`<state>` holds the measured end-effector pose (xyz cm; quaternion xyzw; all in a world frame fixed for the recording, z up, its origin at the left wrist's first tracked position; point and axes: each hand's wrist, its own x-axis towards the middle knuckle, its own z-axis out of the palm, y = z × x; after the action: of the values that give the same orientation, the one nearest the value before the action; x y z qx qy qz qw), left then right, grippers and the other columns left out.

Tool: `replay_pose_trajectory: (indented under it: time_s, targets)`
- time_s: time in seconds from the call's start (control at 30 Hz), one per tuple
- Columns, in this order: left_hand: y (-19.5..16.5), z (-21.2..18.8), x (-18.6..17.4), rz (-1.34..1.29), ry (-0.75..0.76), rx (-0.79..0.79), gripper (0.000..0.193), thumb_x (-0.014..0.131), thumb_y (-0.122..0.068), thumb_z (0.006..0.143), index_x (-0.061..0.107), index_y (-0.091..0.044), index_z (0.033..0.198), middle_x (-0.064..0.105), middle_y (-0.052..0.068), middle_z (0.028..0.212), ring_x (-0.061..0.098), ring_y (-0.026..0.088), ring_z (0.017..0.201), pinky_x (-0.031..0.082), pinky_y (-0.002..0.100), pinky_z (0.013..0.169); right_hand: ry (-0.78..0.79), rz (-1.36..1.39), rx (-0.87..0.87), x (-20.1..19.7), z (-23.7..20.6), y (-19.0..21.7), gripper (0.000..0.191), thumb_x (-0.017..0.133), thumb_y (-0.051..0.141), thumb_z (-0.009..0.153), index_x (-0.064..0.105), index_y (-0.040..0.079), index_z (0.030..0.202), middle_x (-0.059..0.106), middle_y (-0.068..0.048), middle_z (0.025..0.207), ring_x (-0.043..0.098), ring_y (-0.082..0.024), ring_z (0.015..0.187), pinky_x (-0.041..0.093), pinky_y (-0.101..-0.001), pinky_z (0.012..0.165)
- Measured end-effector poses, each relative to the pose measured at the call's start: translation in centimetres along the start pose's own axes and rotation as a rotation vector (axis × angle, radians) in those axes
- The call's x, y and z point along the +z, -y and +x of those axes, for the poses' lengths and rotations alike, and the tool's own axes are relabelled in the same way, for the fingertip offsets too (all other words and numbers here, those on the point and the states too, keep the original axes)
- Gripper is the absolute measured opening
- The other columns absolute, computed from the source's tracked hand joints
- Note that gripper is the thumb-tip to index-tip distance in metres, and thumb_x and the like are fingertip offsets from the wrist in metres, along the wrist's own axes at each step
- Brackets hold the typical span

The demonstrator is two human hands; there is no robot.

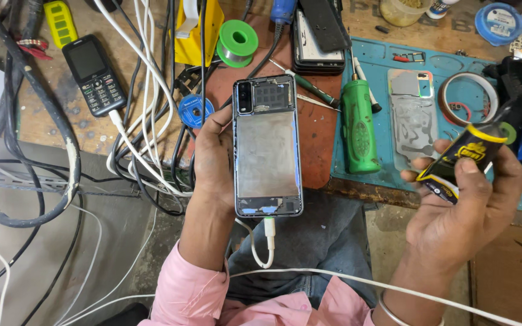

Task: The person squeezes adhesive from a yellow tube onto the frame of a disassembled smartphone, works it along the edges, then presses the back cover onto the phone and powers the phone on while it remains connected to a charging cable.

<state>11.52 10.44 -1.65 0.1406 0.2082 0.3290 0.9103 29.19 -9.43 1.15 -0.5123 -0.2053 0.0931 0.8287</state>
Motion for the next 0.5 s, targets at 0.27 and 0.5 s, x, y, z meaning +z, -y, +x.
replay_pose_trajectory:
  time_s: [0.27,0.5]
  targets:
    - [1.2,0.3,1.0,-0.223,0.259,-0.146,0.055,0.042,-0.043,0.103,0.063,0.001,0.131,0.071,0.020,0.119,0.071,0.034,0.108,0.052,0.063,0.103,0.193,-0.080,0.032,-0.3,-1.9,-1.1,0.030,0.074,-0.004,0.099,0.059,-0.009,0.124,0.068,-0.018,0.105,0.070,-0.021,0.076,0.060,-0.0331,0.063]
    - [1.4,1.9,1.0,-0.191,0.277,-0.058,0.060,0.040,-0.050,0.110,0.059,0.001,0.137,0.070,0.020,0.120,0.071,0.035,0.107,0.055,0.060,0.101,0.334,-0.162,0.047,-1.6,-3.7,-2.3,0.031,0.082,-0.003,0.092,0.059,-0.005,0.113,0.071,-0.024,0.111,0.067,-0.016,0.077,0.057,-0.0254,0.066]
